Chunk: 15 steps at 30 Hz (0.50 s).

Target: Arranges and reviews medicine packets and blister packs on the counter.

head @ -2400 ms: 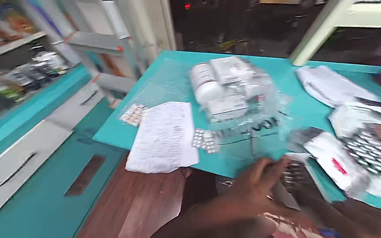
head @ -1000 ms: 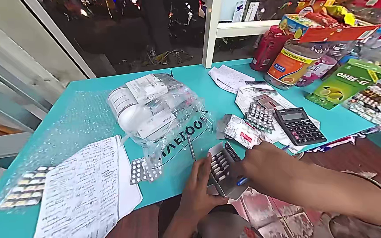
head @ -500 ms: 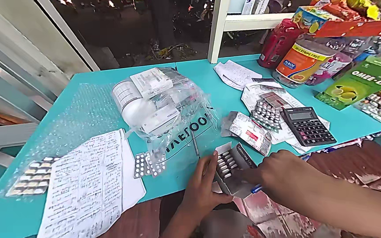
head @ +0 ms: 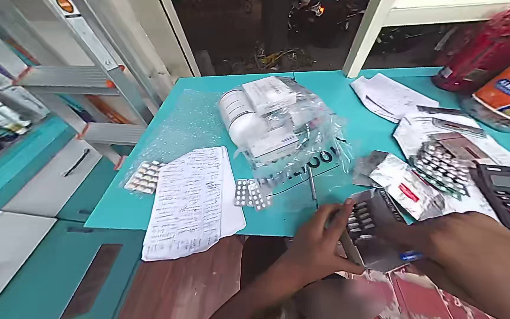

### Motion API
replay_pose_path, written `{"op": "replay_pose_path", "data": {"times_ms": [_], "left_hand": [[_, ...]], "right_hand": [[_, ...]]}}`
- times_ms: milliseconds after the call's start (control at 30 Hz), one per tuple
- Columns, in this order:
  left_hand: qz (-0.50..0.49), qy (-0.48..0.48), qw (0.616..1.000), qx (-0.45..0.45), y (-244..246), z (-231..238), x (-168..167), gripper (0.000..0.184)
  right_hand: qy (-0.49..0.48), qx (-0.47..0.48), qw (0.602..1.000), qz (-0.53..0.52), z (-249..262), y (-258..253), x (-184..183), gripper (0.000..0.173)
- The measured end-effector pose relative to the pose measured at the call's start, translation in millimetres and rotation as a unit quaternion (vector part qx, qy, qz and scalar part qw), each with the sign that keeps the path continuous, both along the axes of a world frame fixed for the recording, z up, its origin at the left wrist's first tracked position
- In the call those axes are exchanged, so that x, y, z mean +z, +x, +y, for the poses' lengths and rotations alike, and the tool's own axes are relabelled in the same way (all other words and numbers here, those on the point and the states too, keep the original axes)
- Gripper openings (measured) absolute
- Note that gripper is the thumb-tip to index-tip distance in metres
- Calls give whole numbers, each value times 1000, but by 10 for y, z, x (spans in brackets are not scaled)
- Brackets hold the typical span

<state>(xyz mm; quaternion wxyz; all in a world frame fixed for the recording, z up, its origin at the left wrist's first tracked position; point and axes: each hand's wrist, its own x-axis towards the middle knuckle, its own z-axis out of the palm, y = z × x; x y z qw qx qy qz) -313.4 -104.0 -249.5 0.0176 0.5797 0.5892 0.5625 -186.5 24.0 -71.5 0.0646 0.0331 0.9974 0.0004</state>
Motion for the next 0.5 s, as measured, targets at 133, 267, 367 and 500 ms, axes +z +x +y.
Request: {"op": "replay_pose_path", "data": {"times_ms": [133,267,367,500], "left_hand": [[3,9,1000,6,5,26,-4,102],[15,8,1000,23,19,45,-23,99],[13,1,1000,28,34,44,-42,100],[26,-2,999,31,34,44,-61,96]], "right_hand": [[-17,-23,998,51,52,0,-1,12],[37,10,987,158,45,-39,-181,11],[94,46,982,159,-13,-81,-204,13],[187,91,971,118,-70,-143,-229,19]]}}
